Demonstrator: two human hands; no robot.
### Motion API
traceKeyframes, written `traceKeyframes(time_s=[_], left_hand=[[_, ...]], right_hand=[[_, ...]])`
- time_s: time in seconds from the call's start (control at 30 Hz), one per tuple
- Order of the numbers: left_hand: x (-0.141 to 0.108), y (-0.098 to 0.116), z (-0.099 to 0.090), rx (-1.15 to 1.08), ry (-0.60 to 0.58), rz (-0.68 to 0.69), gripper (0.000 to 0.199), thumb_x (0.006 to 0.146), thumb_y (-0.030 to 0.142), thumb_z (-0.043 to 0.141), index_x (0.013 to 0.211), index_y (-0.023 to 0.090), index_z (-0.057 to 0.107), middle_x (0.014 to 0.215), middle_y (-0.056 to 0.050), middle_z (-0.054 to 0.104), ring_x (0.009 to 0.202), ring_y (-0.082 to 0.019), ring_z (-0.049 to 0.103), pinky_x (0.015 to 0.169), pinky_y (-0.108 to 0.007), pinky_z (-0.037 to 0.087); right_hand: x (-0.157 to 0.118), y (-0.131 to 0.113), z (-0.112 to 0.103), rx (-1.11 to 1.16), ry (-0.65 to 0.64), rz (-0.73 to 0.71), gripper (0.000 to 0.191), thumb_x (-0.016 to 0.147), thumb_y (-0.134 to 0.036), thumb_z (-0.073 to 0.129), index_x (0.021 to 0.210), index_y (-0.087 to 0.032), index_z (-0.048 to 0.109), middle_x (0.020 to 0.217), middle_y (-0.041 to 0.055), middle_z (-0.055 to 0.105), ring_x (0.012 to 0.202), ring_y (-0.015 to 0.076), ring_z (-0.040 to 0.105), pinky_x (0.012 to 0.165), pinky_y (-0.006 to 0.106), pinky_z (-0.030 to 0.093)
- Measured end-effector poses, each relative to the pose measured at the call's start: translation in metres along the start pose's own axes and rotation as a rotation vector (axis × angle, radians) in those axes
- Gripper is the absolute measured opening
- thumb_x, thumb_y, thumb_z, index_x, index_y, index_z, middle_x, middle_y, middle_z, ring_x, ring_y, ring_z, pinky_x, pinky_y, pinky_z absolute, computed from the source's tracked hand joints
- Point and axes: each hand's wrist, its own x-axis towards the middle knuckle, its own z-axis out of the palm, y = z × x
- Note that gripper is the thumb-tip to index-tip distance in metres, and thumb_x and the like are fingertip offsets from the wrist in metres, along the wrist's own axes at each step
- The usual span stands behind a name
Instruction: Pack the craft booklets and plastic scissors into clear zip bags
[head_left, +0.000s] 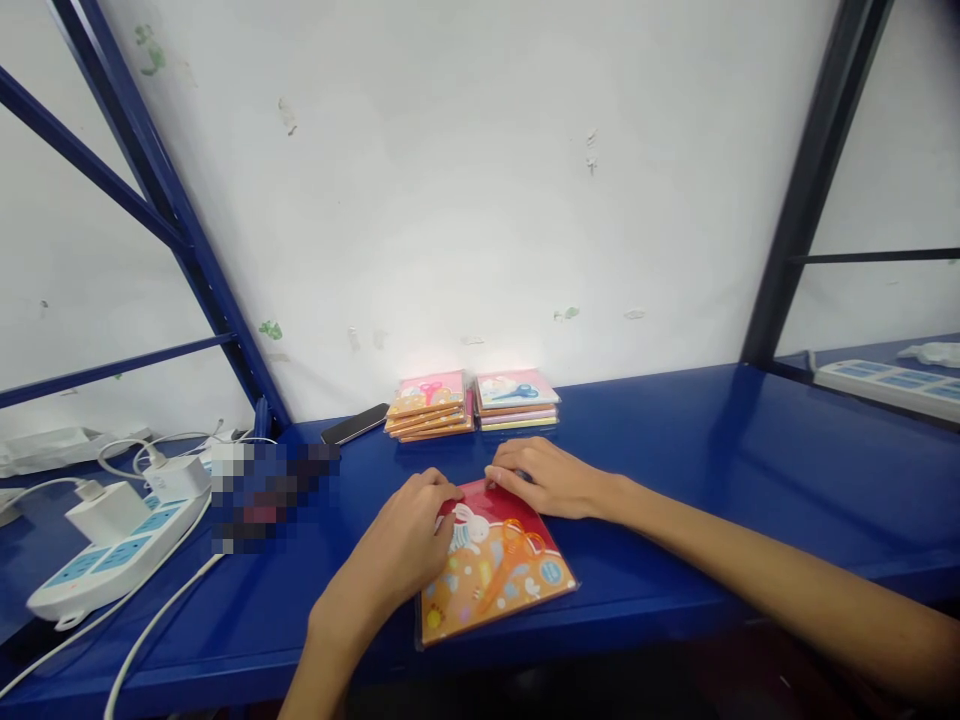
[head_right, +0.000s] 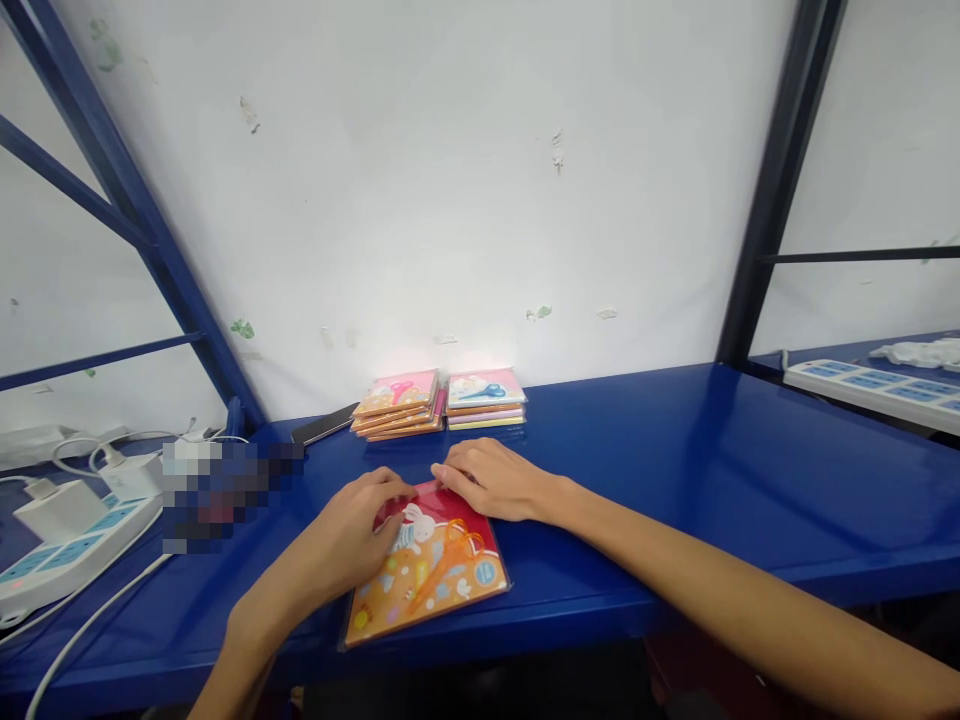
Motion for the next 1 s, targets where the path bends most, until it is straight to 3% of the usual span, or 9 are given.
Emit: traceKeyframes(time_s=[0.13, 0.3, 0.5, 0.6, 0.73, 0.8, 0.9, 1.0], left_hand=[[-0.001, -0.002, 0.002, -0.075, 0.012, 0.032, 0.042, 0.086, 0.005, 0.042, 0.115, 0.02, 0.068, 0.115, -0.009, 0.066, 0.109, -0.024, 0.06, 0.097, -0.037, 0.044], [-0.003, -0.005, 0.0, 0.007, 0.031, -0.089, 0.032, 0.088, 0.011, 0.047, 0.109, 0.016, 0.07, 0.108, -0.011, 0.067, 0.103, -0.025, 0.062, 0.096, -0.039, 0.046], [0.004, 0.0, 0.004, -0.028, 0.028, -0.001, 0.035, 0.088, 0.01, 0.044, 0.114, 0.018, 0.067, 0.115, -0.009, 0.066, 0.11, -0.023, 0.059, 0.1, -0.036, 0.044], [0.002, -0.004, -0.003, 0.004, 0.031, -0.084, 0.031, 0.088, 0.014, 0.048, 0.107, 0.018, 0.071, 0.11, -0.01, 0.07, 0.103, -0.024, 0.063, 0.095, -0.037, 0.046], [-0.007, -0.019, -0.02, 0.043, -0.028, -0.226, 0.029, 0.09, 0.022, 0.049, 0.1, 0.023, 0.076, 0.097, -0.007, 0.075, 0.091, -0.025, 0.068, 0.083, -0.037, 0.048], [-0.008, -0.025, -0.023, 0.07, -0.03, -0.24, 0.031, 0.092, 0.025, 0.046, 0.101, 0.023, 0.076, 0.098, -0.008, 0.075, 0.094, -0.027, 0.067, 0.085, -0.038, 0.048], [-0.004, -0.027, -0.017, 0.091, 0.035, -0.21, 0.038, 0.094, 0.033, 0.047, 0.118, 0.017, 0.071, 0.118, -0.014, 0.068, 0.112, -0.031, 0.061, 0.097, -0.043, 0.045], [0.001, -0.022, -0.007, -0.003, 0.003, -0.131, 0.046, 0.096, 0.037, 0.047, 0.134, 0.016, 0.064, 0.129, -0.014, 0.062, 0.118, -0.029, 0.057, 0.103, -0.043, 0.042]], right_hand=[[0.001, -0.003, 0.002, 0.049, 0.016, 0.018, 0.052, 0.109, -0.04, 0.031, 0.097, -0.014, 0.074, 0.095, 0.0114, 0.074, 0.088, 0.0234, 0.066, 0.086, 0.036, 0.046], [-0.001, -0.001, 0.001, 0.057, 0.058, 0.082, 0.056, 0.11, -0.041, 0.028, 0.092, -0.016, 0.075, 0.089, 0.0096, 0.074, 0.084, 0.022, 0.068, 0.086, 0.034, 0.045], [0.001, -0.008, 0.003, -0.019, 0.025, 0.032, 0.051, 0.11, -0.036, 0.03, 0.097, -0.013, 0.073, 0.095, 0.0118, 0.075, 0.089, 0.023, 0.067, 0.085, 0.034, 0.046], [-0.001, -0.004, 0.002, -0.024, 0.034, 0.07, 0.052, 0.11, -0.034, 0.03, 0.096, -0.013, 0.075, 0.096, 0.0119, 0.076, 0.091, 0.0229, 0.069, 0.087, 0.034, 0.046], [-0.006, 0.008, -0.009, -0.012, 0.033, 0.2, 0.058, 0.109, -0.035, 0.029, 0.085, -0.015, 0.078, 0.086, 0.0106, 0.077, 0.083, 0.0223, 0.07, 0.085, 0.036, 0.046], [-0.01, 0.008, -0.02, 0.003, 0.038, 0.266, 0.061, 0.109, -0.038, 0.029, 0.081, -0.016, 0.078, 0.082, 0.0101, 0.076, 0.08, 0.0223, 0.069, 0.083, 0.036, 0.047], [-0.025, -0.004, -0.036, 0.078, 0.103, 0.368, 0.063, 0.108, -0.047, 0.029, 0.077, -0.018, 0.075, 0.078, 0.0077, 0.076, 0.075, 0.0212, 0.068, 0.076, 0.035, 0.048], [-0.062, -0.03, -0.04, 0.342, 0.126, 0.58, 0.069, 0.103, -0.063, 0.03, 0.069, -0.019, 0.071, 0.059, 0.0044, 0.068, 0.053, 0.0173, 0.063, 0.062, 0.031, 0.049]])
